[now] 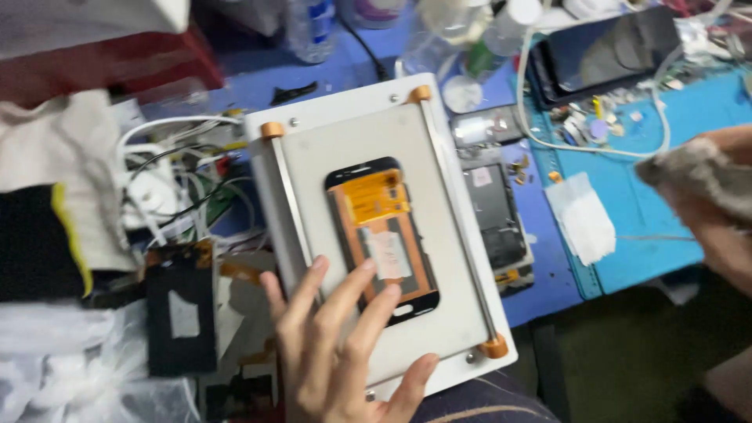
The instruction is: Cleaning the inner surface of a disassembled smartphone screen panel using a cloth and solvent on a repair workbench.
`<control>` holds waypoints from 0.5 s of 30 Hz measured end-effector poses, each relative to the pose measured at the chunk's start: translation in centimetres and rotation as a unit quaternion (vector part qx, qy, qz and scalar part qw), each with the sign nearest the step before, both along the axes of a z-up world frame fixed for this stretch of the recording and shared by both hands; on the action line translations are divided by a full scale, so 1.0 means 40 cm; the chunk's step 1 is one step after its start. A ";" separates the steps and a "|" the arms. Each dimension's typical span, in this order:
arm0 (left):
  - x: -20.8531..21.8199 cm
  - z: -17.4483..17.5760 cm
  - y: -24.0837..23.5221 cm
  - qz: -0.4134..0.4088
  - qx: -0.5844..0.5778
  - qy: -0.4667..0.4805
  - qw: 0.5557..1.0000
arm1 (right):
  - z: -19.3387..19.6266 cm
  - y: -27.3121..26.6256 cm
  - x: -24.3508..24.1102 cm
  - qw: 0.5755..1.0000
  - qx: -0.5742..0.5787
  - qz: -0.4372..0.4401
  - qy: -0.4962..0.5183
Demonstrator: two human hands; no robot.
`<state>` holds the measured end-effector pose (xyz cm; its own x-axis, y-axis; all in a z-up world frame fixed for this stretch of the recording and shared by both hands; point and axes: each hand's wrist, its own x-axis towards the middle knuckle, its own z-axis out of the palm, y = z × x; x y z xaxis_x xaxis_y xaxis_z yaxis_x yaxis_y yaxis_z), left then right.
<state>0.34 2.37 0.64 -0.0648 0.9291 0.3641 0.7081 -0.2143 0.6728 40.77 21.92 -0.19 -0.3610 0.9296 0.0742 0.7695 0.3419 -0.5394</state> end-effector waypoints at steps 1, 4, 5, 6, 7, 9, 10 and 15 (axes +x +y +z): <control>0.003 -0.007 0.000 0.018 0.012 0.004 1.000 | -0.070 -0.059 0.177 0.988 -0.064 -0.136 -0.024; 0.011 -0.016 -0.002 0.037 0.015 0.020 0.999 | -0.040 -0.066 0.179 0.983 -0.011 -0.172 -0.061; 0.010 -0.022 -0.003 0.022 0.016 0.018 0.999 | -0.024 -0.081 0.173 0.980 -0.010 -0.186 -0.063; 0.006 -0.027 -0.006 0.021 -0.002 0.037 0.999 | -0.007 -0.095 0.165 0.980 0.025 -0.180 -0.084; 0.001 -0.029 -0.010 0.026 -0.019 0.061 0.998 | 0.005 -0.096 0.150 0.979 0.061 -0.166 -0.103; 0.000 -0.033 -0.010 0.021 -0.023 0.076 0.997 | 0.027 -0.103 0.129 0.976 0.098 -0.154 -0.119; -0.001 -0.034 -0.010 0.024 -0.029 0.091 0.995 | 0.038 -0.100 0.116 0.972 0.134 -0.134 -0.137; -0.008 -0.046 -0.010 0.043 -0.009 0.096 0.994 | 0.021 -0.095 0.132 0.953 0.198 -0.048 -0.226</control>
<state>0.02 1.98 -1.20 -0.0753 0.9299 0.3600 0.8387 -0.1362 0.5273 46.07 18.13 0.66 -0.3541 0.8915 0.2825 0.9305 0.3662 0.0109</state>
